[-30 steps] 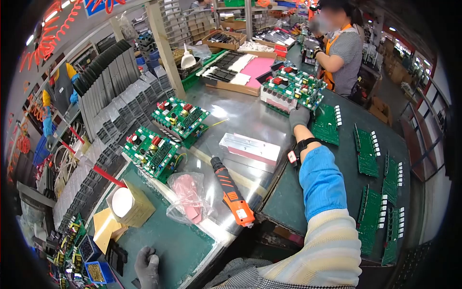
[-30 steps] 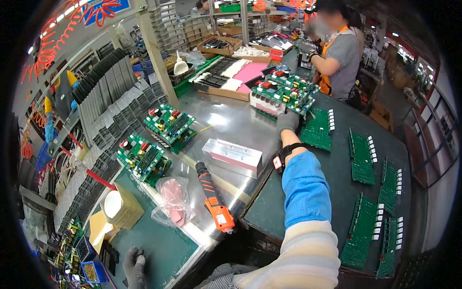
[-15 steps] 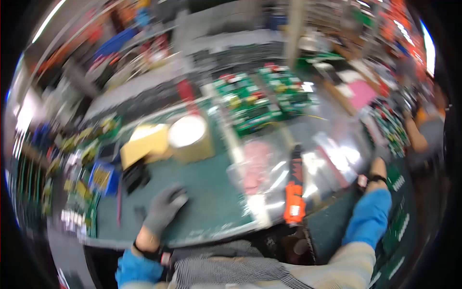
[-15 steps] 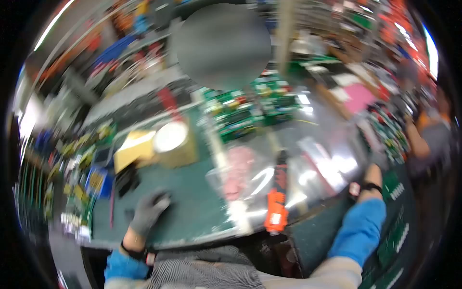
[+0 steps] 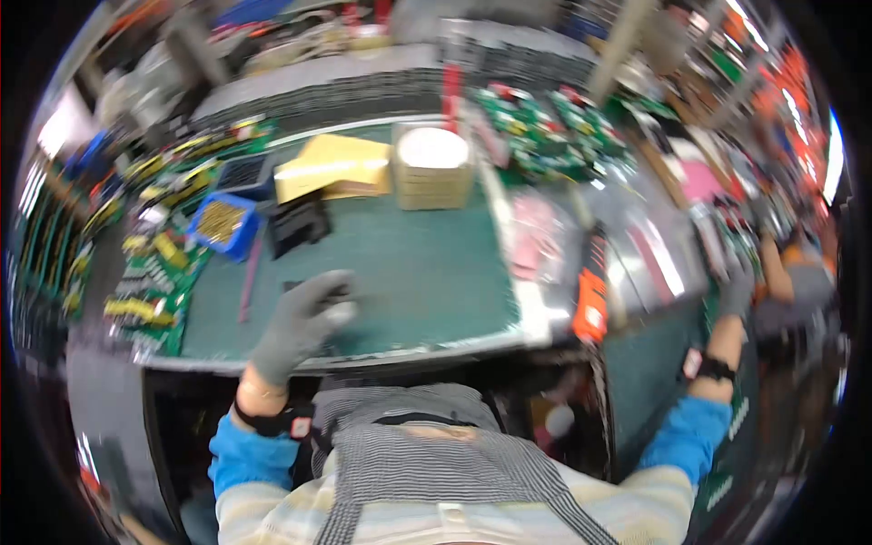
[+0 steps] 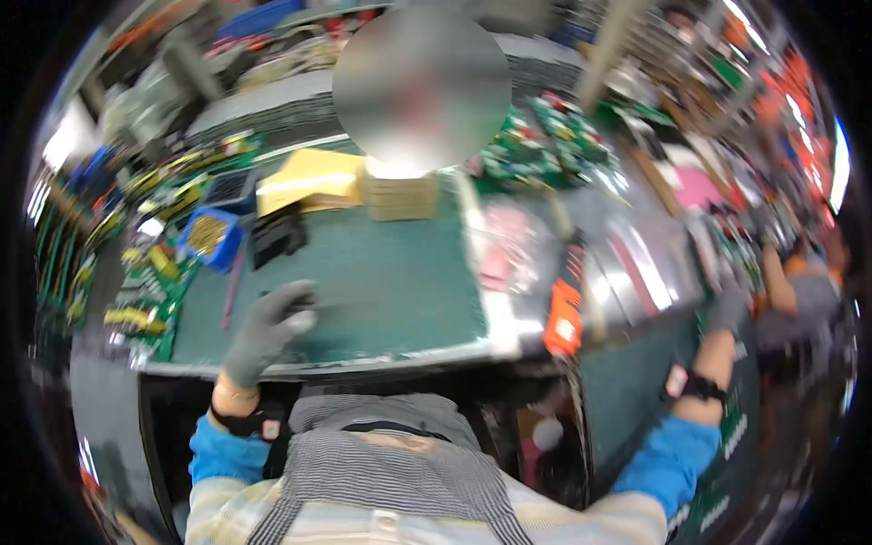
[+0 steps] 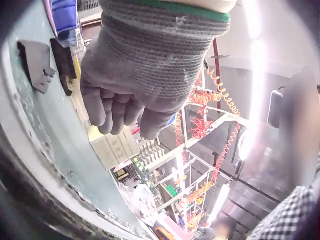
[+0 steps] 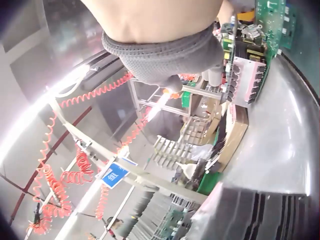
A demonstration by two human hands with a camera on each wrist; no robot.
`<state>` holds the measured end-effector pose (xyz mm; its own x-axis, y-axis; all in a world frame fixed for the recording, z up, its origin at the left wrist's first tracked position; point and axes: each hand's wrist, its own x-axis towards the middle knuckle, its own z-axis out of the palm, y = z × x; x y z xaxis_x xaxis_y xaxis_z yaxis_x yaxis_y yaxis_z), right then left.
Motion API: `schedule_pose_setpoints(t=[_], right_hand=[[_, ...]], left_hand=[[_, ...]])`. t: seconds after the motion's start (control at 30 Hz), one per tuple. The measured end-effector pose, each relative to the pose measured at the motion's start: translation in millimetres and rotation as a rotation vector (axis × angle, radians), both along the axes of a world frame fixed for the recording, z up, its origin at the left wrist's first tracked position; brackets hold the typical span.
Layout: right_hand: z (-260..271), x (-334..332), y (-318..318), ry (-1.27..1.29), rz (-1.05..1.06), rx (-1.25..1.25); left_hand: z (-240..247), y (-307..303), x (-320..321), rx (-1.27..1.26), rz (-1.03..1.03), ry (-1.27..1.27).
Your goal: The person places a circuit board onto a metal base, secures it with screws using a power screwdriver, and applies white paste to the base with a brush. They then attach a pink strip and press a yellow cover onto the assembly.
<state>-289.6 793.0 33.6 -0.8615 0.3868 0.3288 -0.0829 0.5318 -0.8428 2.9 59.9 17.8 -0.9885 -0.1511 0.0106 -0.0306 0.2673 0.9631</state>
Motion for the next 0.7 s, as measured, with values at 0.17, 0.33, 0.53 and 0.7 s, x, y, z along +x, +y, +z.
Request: schedule_pose_setpoints(t=[0.17, 0.33, 0.53, 0.7], right_hand=[[32, 68, -103, -0.093, 0.097, 0.495], [7, 90, -142, -0.129, 0.24, 0.311], [-64, 108, -152, -0.207, 0.271, -0.004], [-97, 95, -151, -0.112, 0.044, 0.118]], left_hand=[[-7, -1, 19, -0.571, 0.005, 0.075], [-33, -40, 22, -1.108, 0.088, 0.238], [-30, -54, 26, -0.82, 0.2, 0.33], [-38, -43, 24, -0.806, 0.091, 0.43]])
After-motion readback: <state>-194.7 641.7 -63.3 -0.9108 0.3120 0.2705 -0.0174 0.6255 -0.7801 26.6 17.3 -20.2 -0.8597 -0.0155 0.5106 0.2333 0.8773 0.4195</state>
